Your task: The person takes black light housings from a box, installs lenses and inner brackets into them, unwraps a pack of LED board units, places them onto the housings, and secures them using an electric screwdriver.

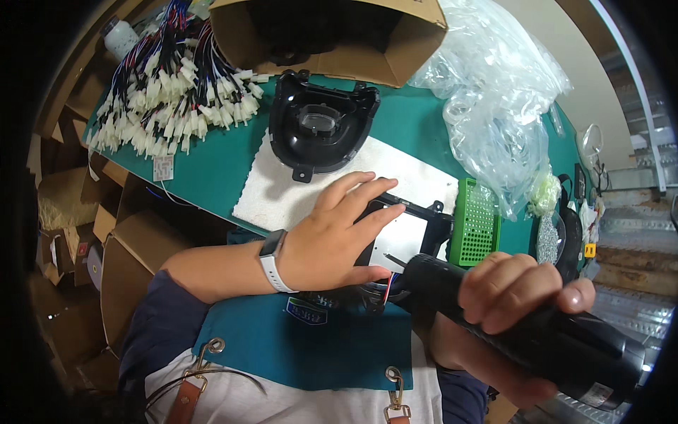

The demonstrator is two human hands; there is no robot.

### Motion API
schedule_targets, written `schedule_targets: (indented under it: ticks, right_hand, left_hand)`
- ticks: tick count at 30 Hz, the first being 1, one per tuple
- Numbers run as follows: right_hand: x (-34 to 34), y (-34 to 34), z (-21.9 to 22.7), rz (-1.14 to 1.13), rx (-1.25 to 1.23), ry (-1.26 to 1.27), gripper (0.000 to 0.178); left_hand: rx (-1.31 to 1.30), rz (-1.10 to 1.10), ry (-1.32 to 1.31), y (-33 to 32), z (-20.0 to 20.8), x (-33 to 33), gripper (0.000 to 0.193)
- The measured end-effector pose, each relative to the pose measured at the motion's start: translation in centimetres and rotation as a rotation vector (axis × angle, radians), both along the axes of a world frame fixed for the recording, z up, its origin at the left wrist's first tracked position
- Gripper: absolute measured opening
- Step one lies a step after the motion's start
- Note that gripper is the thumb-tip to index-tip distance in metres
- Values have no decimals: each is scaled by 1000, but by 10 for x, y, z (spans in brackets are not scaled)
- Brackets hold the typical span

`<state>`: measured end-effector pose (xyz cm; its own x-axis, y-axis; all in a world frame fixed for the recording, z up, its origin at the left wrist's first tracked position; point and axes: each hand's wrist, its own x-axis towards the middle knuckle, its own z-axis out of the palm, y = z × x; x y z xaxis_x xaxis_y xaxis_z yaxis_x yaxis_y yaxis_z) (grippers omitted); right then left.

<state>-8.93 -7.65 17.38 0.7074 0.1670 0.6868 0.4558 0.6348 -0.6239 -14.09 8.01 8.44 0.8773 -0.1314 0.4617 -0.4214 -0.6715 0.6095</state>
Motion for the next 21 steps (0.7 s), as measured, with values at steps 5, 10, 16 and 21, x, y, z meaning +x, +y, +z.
schedule_targets:
  ticks: [5, 10, 16, 21]
  right_hand:
    - [1, 19, -8, -35, -81, 17, 70]
    - [2, 23, -11, 29, -124, 20, 64]
    - [2, 26, -17, 8, -162, 13, 64]
    - [-6, 28, -23, 44, -187, -113, 64]
  left_hand:
    - [-90, -30, 35, 1, -12, -4, 71]
    - [-105, -43, 65, 3, -18, -7, 74]
    - [-124, -41, 85, 4, -23, -6, 73]
    - [-127, -31, 51, 4, -24, -6, 73]
